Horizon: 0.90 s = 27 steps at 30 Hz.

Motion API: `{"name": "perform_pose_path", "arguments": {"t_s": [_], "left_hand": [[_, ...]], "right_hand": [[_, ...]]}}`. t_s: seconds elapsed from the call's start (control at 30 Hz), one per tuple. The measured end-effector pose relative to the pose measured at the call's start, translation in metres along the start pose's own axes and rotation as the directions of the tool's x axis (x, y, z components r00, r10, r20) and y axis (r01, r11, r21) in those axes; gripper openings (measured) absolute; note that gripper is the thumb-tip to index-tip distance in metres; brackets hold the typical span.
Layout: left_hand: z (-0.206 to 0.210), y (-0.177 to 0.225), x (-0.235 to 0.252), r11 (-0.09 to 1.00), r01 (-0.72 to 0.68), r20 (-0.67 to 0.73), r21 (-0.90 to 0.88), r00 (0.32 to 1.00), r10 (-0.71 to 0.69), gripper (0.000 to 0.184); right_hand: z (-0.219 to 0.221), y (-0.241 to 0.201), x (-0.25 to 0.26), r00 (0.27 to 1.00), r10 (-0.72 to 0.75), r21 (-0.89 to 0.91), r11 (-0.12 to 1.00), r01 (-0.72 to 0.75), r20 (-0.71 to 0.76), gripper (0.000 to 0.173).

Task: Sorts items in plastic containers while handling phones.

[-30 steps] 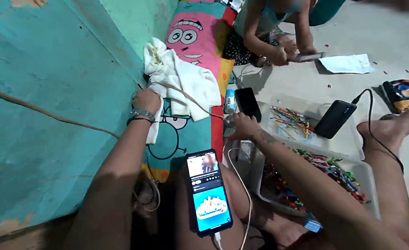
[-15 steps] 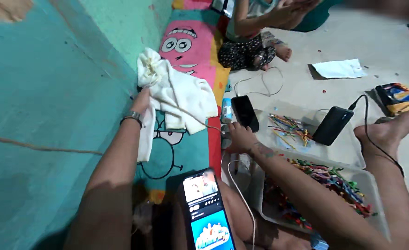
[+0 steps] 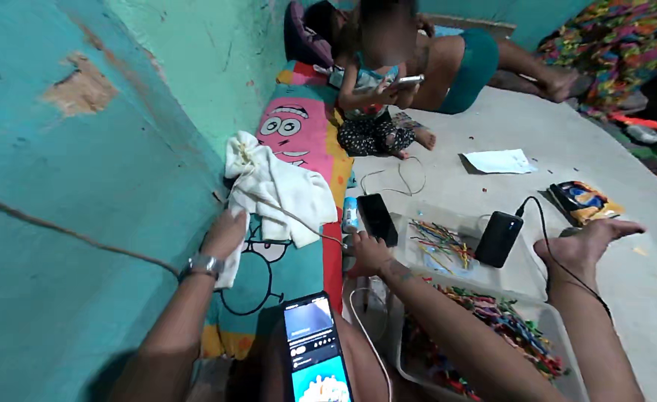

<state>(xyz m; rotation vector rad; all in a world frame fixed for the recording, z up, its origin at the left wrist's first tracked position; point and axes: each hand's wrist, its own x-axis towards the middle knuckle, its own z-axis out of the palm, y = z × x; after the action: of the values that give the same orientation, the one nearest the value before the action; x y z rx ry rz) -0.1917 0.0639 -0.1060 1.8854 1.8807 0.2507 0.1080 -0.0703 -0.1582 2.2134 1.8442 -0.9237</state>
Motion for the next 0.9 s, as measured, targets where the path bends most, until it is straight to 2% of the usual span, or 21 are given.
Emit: {"name": "perform_pose_path", "arguments": {"t_s": [0.1,0.2,0.27,0.37,0.4,0.47,0.6,0.77,0.9], "left_hand": [[0.003,-0.015,-0.088,0.987,0.123,-0.034,0.106,0.992,-0.12,0.074],[0.005,-0.029,-0.119,0.98,0.184,-0.049,0.072,0.982,-0.181,0.076],[0.011,-0.035,-0.119,0.981,0.156,-0.12,0.116,0.983,-0.142,0.071],[0.026,-0.038,-0.116,0.968,0.054,-0.295,0.247,0.955,0.022,0.062],[0.029,-0.038,-0.113,0.968,0.055,-0.31,0.246,0.95,0.025,0.062],[0.031,-0.036,-0.107,0.97,0.087,-0.263,0.226,0.965,-0.025,0.066],[0.033,-0.036,-0.105,0.97,0.015,-0.287,0.243,0.956,0.057,0.059],[0.037,-0.035,-0.093,0.998,0.035,-0.303,0.059,0.953,-0.016,0.066],[0.026,-0.031,-0.068,0.994,0.08,-0.199,-0.076,0.975,-0.094,0.073]], "right_hand": [[0.001,0.001,-0.005,1.0,-0.003,0.002,1.0,0.003,-0.011,0.115],[0.003,0.003,-0.007,1.0,0.001,0.015,1.0,-0.001,-0.014,0.117],[0.005,0.005,-0.01,1.0,0.004,0.017,1.0,-0.004,-0.017,0.116],[0.003,0.005,-0.012,1.0,0.011,0.023,1.0,-0.01,-0.025,0.116],[0.004,0.005,-0.013,1.0,0.01,0.027,1.0,-0.01,-0.026,0.117],[0.004,0.006,-0.013,1.0,0.01,0.031,0.999,-0.01,-0.021,0.116],[0.005,0.006,-0.011,1.0,0.004,0.062,0.998,-0.002,-0.028,0.111],[0.004,0.006,-0.009,1.0,-0.012,0.084,0.996,0.015,-0.027,0.108],[0.004,0.005,-0.007,1.0,-0.01,0.105,0.994,0.013,-0.03,0.108]]}}
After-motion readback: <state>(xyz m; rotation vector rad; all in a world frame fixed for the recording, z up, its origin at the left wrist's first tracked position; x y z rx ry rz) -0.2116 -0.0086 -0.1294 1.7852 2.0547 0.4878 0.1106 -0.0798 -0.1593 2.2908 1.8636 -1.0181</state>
